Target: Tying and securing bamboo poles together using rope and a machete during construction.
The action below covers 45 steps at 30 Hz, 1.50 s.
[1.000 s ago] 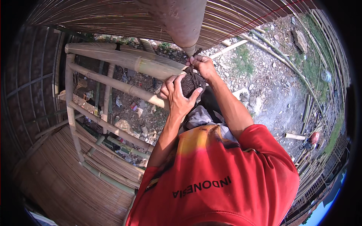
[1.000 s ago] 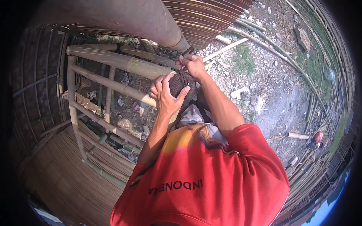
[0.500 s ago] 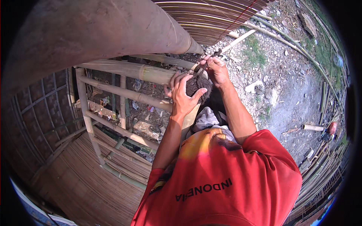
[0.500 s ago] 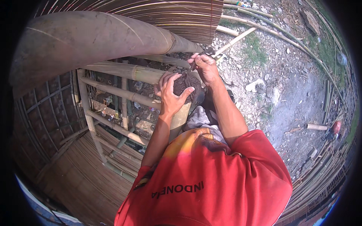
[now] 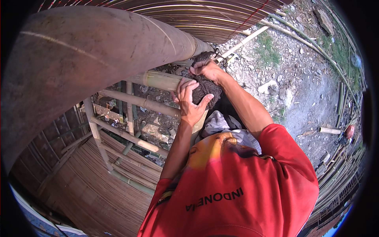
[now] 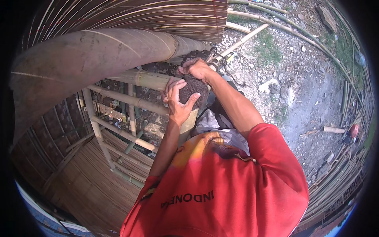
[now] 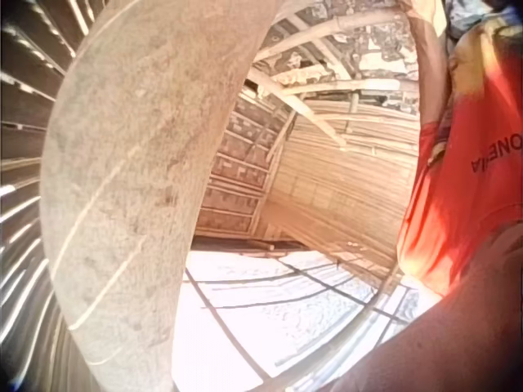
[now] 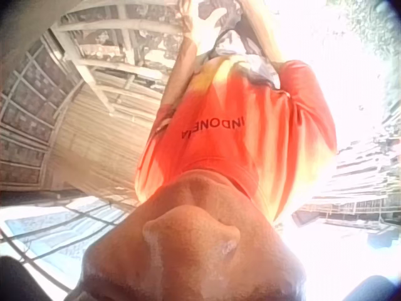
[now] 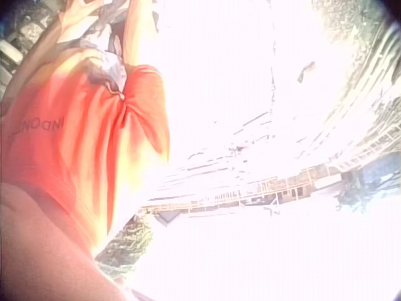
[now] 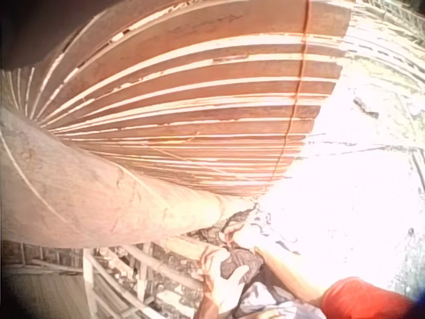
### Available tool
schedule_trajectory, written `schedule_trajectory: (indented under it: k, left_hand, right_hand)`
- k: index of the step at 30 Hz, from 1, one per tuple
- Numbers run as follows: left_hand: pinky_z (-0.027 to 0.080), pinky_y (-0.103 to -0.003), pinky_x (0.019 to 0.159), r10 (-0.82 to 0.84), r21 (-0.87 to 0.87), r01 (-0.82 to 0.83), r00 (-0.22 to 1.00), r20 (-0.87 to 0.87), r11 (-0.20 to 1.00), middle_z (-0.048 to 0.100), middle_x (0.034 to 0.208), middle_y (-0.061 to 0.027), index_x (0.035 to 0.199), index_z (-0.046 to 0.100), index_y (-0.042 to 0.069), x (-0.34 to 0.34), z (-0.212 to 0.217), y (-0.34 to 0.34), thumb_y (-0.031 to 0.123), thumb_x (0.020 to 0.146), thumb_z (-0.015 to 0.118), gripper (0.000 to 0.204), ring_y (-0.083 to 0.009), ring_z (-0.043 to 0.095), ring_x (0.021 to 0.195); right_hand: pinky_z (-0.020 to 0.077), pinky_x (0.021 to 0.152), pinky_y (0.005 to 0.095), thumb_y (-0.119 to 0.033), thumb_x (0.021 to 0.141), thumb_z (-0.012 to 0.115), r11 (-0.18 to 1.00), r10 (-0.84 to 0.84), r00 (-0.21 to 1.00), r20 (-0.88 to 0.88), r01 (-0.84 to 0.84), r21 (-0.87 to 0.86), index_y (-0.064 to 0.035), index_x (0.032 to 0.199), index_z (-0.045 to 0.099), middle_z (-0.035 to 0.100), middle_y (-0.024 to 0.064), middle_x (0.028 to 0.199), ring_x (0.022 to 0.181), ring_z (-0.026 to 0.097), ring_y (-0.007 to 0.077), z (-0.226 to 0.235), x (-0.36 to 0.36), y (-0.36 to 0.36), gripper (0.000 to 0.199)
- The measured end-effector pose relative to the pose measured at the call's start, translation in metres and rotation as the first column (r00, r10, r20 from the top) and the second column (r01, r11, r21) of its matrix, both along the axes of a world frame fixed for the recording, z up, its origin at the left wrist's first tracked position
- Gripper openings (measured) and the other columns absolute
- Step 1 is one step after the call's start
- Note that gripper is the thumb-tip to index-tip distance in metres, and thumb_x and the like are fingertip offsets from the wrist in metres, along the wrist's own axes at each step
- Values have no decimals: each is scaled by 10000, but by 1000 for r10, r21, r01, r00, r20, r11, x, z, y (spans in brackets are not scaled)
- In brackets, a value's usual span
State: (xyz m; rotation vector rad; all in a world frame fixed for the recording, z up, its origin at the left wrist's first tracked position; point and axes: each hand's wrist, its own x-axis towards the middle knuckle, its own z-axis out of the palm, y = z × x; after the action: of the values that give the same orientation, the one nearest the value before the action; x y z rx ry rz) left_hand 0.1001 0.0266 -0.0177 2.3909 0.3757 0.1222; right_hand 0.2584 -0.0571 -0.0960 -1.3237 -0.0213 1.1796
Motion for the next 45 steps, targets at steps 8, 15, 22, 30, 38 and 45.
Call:
schedule_trajectory:
  k: [8,15,22,30,38,45]
  left_hand:
    - [319,-483,1131,46,-84,-37,992,114,996,596,1311,-140,1272,585,29,2,-2,-4,382,818,867,641,-326,497,1281]
    - [273,-467,1182,-7,10,6,1000,29,1000,610,1397,-116,1365,599,37,-1,2,-6,368,1001,614,492,-329,433,1397]
    - [289,-462,1184,3,-27,-1,997,74,1000,629,1369,-120,1339,639,63,12,-2,-17,285,1062,509,378,-323,428,1403]
    - [346,-428,1157,135,14,-136,988,72,991,647,1324,-147,1435,534,30,-20,0,5,230,1082,474,410,-266,475,1361]
    - [524,-352,961,655,-264,-648,752,-76,714,677,1220,-171,1319,565,-13,-64,-27,62,46,973,622,356,-251,673,1084]
    - [543,-431,872,828,-209,-814,475,299,542,639,1062,-169,1155,653,-28,-73,-25,52,17,912,663,247,-303,672,983]
  right_hand:
    - [491,727,382,-219,775,847,944,315,943,103,-301,-136,-38,976,816,759,83,917,850,605,178,-7,14,13,272]
    - [532,745,432,-196,672,808,871,388,912,133,-316,-375,73,975,775,752,184,995,907,680,258,-5,14,31,407]
    - [513,694,431,-259,703,802,782,596,755,272,-469,-411,24,954,786,753,156,919,805,648,247,-75,21,33,379]
    - [578,845,451,-244,821,626,634,549,-131,826,-578,-514,-84,1050,788,748,155,1130,1049,711,372,-115,-3,63,323]
    - [560,919,419,-158,800,666,574,472,89,877,-786,-229,-111,1256,709,718,130,1234,1112,689,330,-180,13,71,460]
    - [529,958,373,-184,861,641,386,555,-90,827,-853,-352,-61,1286,673,709,132,1224,1115,672,273,-202,44,53,444]
